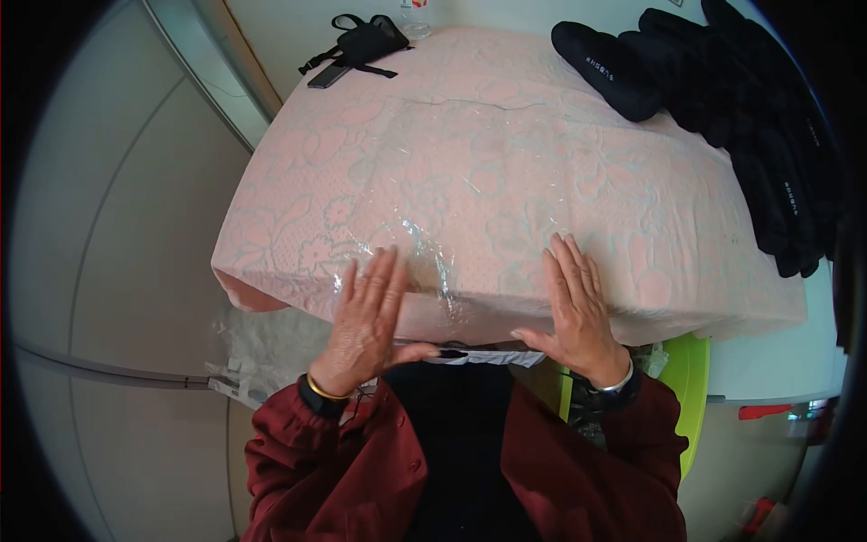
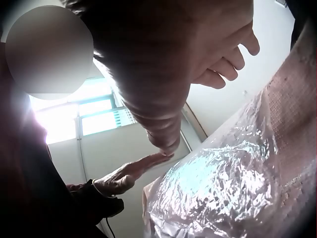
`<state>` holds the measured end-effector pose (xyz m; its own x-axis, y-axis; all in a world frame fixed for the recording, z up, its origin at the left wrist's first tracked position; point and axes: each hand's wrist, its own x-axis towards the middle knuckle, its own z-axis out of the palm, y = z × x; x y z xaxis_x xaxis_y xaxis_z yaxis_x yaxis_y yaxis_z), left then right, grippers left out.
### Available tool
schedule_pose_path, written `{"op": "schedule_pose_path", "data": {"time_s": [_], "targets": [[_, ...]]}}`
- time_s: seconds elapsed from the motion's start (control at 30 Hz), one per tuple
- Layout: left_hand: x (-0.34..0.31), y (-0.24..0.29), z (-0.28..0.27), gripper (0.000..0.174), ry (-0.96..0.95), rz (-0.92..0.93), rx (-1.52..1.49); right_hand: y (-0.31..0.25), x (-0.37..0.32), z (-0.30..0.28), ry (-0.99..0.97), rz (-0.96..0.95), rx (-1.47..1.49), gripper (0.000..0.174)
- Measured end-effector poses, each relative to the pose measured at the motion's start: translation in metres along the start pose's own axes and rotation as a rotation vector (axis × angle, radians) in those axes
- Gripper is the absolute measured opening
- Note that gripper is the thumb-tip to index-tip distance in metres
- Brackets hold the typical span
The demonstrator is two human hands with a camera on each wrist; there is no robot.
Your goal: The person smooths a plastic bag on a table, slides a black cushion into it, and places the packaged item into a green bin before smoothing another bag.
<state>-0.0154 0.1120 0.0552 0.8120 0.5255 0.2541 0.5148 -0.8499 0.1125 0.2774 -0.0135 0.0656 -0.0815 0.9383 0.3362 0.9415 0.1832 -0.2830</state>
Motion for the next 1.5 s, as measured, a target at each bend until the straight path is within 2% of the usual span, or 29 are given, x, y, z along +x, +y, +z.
{"op": "schedule_pose_path", "data": {"time_s": [0.1, 0.13, 0.2, 0.3, 0.4, 0.47, 0.63, 0.83, 0.97, 1.13, 1.23, 1.33, 1.5], "targets": [[0.039, 0.045, 0.014, 0.117, 0.024, 0.15, -0.198, -0.007, 0.021, 0.028, -0.036, -0.046, 0.037, 0.099], [0.053, 0.058, 0.021, 0.117, 0.025, 0.146, -0.192, -0.006, 0.025, 0.037, -0.057, -0.064, 0.049, 0.1], [0.073, 0.074, 0.034, 0.111, 0.081, 0.223, -0.326, -0.001, 0.027, 0.047, -0.06, -0.099, -0.015, 0.102], [0.077, 0.059, 0.054, 0.108, 0.058, 0.198, -0.22, 0.01, 0.025, 0.048, -0.078, -0.155, -0.155, 0.106], [0.07, 0.034, 0.048, 0.108, 0.005, 0.165, -0.13, 0.018, 0.021, 0.029, -0.159, 0.013, -0.006, 0.114], [0.058, 0.003, 0.036, 0.109, -0.03, 0.152, -0.087, 0.03, 0.016, 0.021, -0.172, 0.026, -0.022, 0.116], [0.038, -0.069, 0.015, 0.109, -0.049, -0.08, 0.041, 0.044, 0.015, 0.012, -0.209, 0.066, -0.073, 0.119], [0.037, -0.078, 0.019, 0.11, -0.026, -0.089, 0.066, 0.042, 0.013, 0.014, -0.206, 0.086, -0.119, 0.122], [0.027, -0.067, 0.018, 0.11, -0.005, -0.093, 0.071, 0.038, 0.003, 0.011, -0.187, 0.068, -0.168, 0.122], [-0.024, -0.034, 0.02, 0.109, 0.042, -0.115, 0.012, 0.005, -0.044, -0.005, -0.236, 0.077, -0.137, 0.113], [-0.032, -0.031, 0.018, 0.109, 0.05, -0.112, -0.013, -0.001, -0.06, -0.009, -0.241, 0.085, -0.089, 0.107], [-0.035, -0.03, 0.014, 0.108, 0.045, -0.096, -0.005, 0.009, -0.049, -0.012, -0.103, 0.043, -0.031, 0.099], [-0.021, -0.02, 0.003, 0.107, -0.033, -0.102, 0.083, 0.016, -0.004, 0.007, -0.01, -0.003, 0.002, 0.095]]}}
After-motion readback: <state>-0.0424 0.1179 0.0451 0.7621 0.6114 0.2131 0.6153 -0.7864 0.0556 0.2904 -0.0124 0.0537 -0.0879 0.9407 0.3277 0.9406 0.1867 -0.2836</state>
